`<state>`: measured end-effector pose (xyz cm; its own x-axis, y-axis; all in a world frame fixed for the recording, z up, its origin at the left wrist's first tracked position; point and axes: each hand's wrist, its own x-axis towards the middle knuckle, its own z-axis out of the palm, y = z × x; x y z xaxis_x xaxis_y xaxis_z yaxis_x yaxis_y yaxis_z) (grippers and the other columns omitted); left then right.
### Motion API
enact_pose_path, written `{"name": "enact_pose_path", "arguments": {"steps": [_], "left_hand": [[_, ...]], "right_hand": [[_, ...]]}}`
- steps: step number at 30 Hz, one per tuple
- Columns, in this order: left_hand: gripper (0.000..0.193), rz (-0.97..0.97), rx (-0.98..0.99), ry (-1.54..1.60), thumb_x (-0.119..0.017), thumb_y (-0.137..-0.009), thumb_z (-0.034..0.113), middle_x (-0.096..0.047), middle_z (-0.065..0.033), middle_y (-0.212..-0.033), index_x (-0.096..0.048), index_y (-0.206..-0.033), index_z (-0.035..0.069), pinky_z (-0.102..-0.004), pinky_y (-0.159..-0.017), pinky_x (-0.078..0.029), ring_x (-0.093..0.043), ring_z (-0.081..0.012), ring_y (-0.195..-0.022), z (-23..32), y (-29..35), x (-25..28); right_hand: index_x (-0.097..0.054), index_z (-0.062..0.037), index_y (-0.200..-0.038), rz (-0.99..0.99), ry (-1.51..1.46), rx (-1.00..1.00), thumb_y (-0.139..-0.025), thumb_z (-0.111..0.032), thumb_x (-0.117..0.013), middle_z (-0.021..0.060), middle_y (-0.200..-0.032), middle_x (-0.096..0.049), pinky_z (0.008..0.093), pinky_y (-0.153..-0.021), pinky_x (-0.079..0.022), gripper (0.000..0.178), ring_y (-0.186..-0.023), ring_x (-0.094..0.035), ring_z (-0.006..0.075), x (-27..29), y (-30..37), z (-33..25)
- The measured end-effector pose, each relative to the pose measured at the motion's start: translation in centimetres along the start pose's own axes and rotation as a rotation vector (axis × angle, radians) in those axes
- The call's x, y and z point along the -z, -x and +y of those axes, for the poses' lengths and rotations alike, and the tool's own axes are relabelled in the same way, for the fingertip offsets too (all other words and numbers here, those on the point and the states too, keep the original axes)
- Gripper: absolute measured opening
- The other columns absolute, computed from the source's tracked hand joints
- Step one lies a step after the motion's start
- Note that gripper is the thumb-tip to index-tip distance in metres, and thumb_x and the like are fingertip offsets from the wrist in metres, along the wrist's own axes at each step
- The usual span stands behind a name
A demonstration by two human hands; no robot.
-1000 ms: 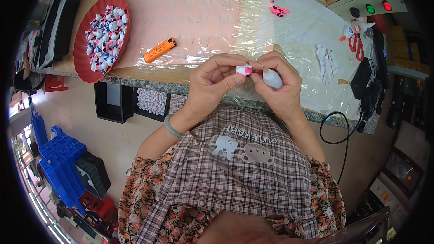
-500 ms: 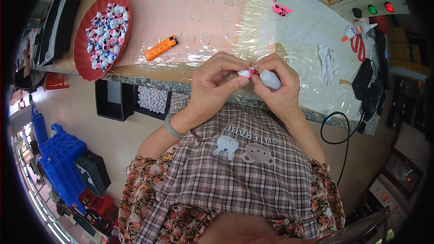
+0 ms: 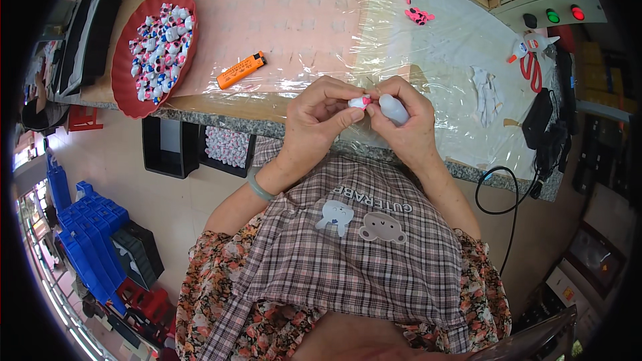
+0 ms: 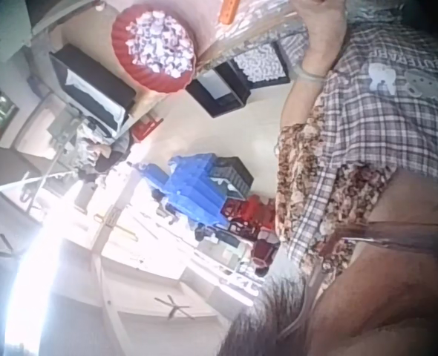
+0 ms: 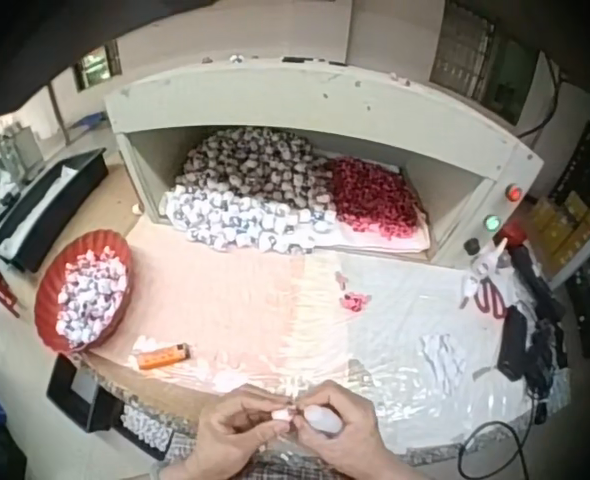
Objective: Glue small pink bows onto white plastic cat figurines at a factory workstation.
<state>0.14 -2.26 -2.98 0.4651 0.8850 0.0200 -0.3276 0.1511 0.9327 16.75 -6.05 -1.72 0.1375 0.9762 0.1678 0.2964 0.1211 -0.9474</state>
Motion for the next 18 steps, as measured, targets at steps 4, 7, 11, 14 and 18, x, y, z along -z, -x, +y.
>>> {"name": "enact_pose_path", "arguments": {"steps": [4,7,11,14,18], "left_hand": [[0.02,0.007,0.021,0.01,-0.065,-0.083,-0.006,-0.059,-0.0091,-0.106,-0.062,-0.102,-0.004,-0.027,-0.087,-0.052,-0.063,-0.0157,-0.096,0.5,-0.1,-0.3],[0.02,0.027,0.042,-0.026,-0.065,-0.083,-0.006,-0.059,-0.0088,-0.104,-0.062,-0.102,-0.004,-0.0268,-0.086,-0.053,-0.063,-0.0158,-0.095,0.3,0.0,-0.5],[0.02,0.048,0.065,0.02,-0.065,-0.083,-0.006,-0.062,-0.0093,-0.106,-0.063,-0.102,-0.003,-0.0272,-0.087,-0.053,-0.063,-0.0161,-0.097,-0.2,-0.1,-0.1],[0.021,0.041,0.108,0.14,-0.065,-0.084,-0.005,-0.064,-0.0109,-0.108,-0.064,-0.105,-0.002,-0.0284,-0.088,-0.053,-0.063,-0.0168,-0.099,0.2,-0.2,0.0],[0.023,0.02,0.199,0.368,-0.063,-0.086,-0.001,-0.066,-0.013,-0.108,-0.063,-0.11,-0.002,-0.0302,-0.089,-0.052,-0.064,-0.018,-0.1,0.1,0.0,0.2]], "right_hand": [[-0.057,-0.0023,-0.082,0.0,0.026,0.022,-0.075,-0.002,-0.07,0.005,-0.073,-0.059,0.0258,-0.062,-0.046,0.015,-0.067,-0.056,0.0117,0.0,0.0,0.0],[-0.057,-0.0022,-0.082,-0.002,0.003,-0.044,-0.075,-0.003,-0.07,0.0045,-0.073,-0.059,0.0257,-0.062,-0.046,0.015,-0.068,-0.056,0.0107,-0.1,0.1,0.3],[-0.057,-0.0019,-0.083,-0.005,-0.013,-0.114,-0.077,-0.003,-0.07,0.0034,-0.074,-0.059,0.0253,-0.063,-0.047,0.014,-0.069,-0.056,0.0093,-0.2,0.2,0.2],[-0.059,-0.0018,-0.086,-0.02,-0.086,-0.154,-0.079,-0.003,-0.069,0.0019,-0.075,-0.059,0.0247,-0.064,-0.047,0.013,-0.07,-0.056,0.0084,0.4,-0.4,-1.2],[-0.062,-0.0018,-0.09,-0.06,-0.181,-0.165,-0.08,-0.001,-0.069,0.0019,-0.08,-0.06,0.0244,-0.068,-0.046,0.013,-0.075,-0.056,0.0088,1.1,-0.4,-1.6]]}}
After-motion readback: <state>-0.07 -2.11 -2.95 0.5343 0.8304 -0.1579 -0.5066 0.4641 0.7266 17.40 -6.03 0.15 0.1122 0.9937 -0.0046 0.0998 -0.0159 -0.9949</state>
